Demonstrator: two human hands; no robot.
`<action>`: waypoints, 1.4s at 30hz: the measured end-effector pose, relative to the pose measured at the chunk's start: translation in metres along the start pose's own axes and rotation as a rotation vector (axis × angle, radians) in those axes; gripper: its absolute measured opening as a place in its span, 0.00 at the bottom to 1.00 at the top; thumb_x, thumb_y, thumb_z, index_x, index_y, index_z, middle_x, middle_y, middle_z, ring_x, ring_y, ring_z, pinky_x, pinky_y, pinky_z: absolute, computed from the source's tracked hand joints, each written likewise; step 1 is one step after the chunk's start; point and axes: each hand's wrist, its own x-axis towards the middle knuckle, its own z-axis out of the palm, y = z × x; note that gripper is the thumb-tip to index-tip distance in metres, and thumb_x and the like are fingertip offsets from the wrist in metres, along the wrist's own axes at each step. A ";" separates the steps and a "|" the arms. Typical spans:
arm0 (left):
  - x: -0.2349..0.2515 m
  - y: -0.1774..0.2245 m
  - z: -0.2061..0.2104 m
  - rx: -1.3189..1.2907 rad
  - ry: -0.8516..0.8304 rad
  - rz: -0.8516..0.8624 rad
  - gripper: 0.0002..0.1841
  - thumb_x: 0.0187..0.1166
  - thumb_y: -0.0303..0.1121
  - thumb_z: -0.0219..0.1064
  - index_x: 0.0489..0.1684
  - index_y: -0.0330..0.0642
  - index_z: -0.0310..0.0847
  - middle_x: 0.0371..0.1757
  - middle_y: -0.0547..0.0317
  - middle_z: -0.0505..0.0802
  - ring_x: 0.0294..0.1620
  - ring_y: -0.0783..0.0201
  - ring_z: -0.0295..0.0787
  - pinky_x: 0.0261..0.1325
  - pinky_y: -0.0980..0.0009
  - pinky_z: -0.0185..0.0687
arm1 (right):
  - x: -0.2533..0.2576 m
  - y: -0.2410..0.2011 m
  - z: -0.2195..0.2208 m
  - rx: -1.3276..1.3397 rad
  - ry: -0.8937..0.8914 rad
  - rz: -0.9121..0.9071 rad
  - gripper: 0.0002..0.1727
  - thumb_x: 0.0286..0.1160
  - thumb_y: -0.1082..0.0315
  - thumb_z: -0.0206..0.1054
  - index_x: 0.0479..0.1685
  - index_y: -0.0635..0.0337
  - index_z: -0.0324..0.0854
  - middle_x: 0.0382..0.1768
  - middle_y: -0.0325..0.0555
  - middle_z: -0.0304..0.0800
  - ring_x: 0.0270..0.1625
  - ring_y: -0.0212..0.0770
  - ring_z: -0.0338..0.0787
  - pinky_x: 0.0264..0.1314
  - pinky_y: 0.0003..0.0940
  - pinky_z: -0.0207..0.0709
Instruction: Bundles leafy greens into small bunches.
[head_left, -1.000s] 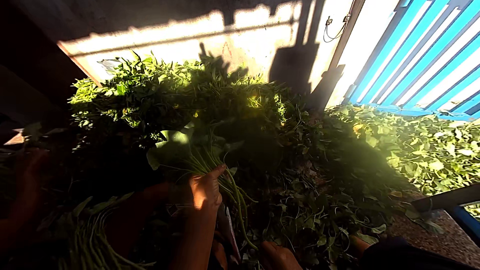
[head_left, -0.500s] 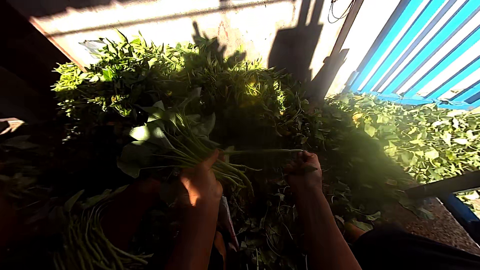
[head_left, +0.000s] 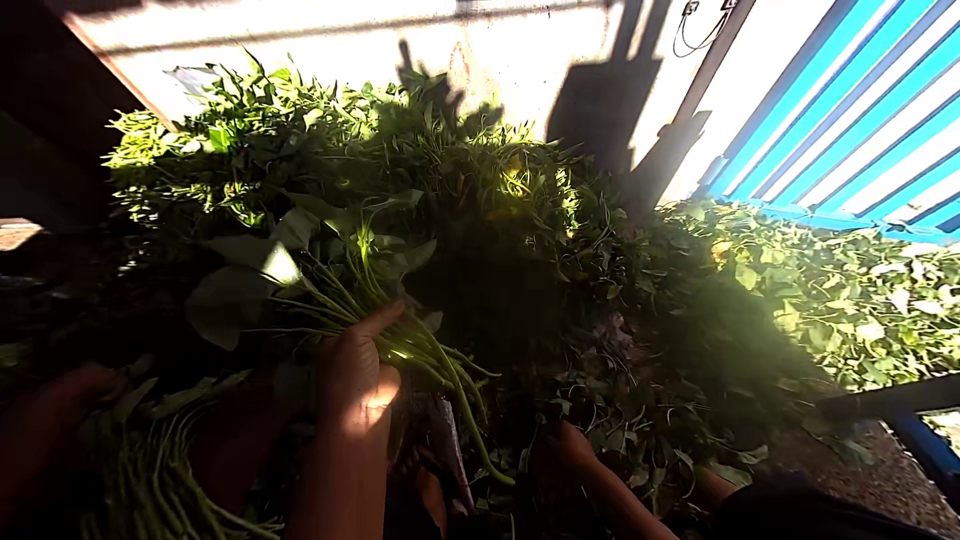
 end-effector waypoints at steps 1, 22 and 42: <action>0.002 -0.001 -0.001 -0.019 -0.035 -0.068 0.16 0.72 0.24 0.74 0.57 0.36 0.82 0.49 0.47 0.93 0.45 0.53 0.94 0.47 0.54 0.94 | 0.007 0.002 0.005 0.215 0.002 0.089 0.33 0.76 0.56 0.72 0.76 0.68 0.73 0.70 0.65 0.83 0.73 0.59 0.84 0.74 0.59 0.77; -0.009 -0.002 -0.001 -0.094 -0.310 -0.128 0.07 0.81 0.25 0.66 0.52 0.38 0.83 0.48 0.47 0.94 0.45 0.51 0.97 0.49 0.53 0.95 | -0.030 0.083 0.000 0.093 0.395 0.115 0.16 0.72 0.63 0.72 0.56 0.60 0.89 0.62 0.60 0.87 0.69 0.59 0.85 0.73 0.59 0.76; -0.025 -0.018 0.012 0.060 -0.317 -0.168 0.14 0.72 0.16 0.71 0.54 0.33 0.84 0.45 0.39 0.96 0.37 0.46 0.97 0.40 0.52 0.95 | -0.120 -0.004 -0.098 0.453 0.369 -0.409 0.12 0.75 0.57 0.72 0.38 0.55 0.95 0.40 0.43 0.90 0.48 0.38 0.86 0.56 0.39 0.78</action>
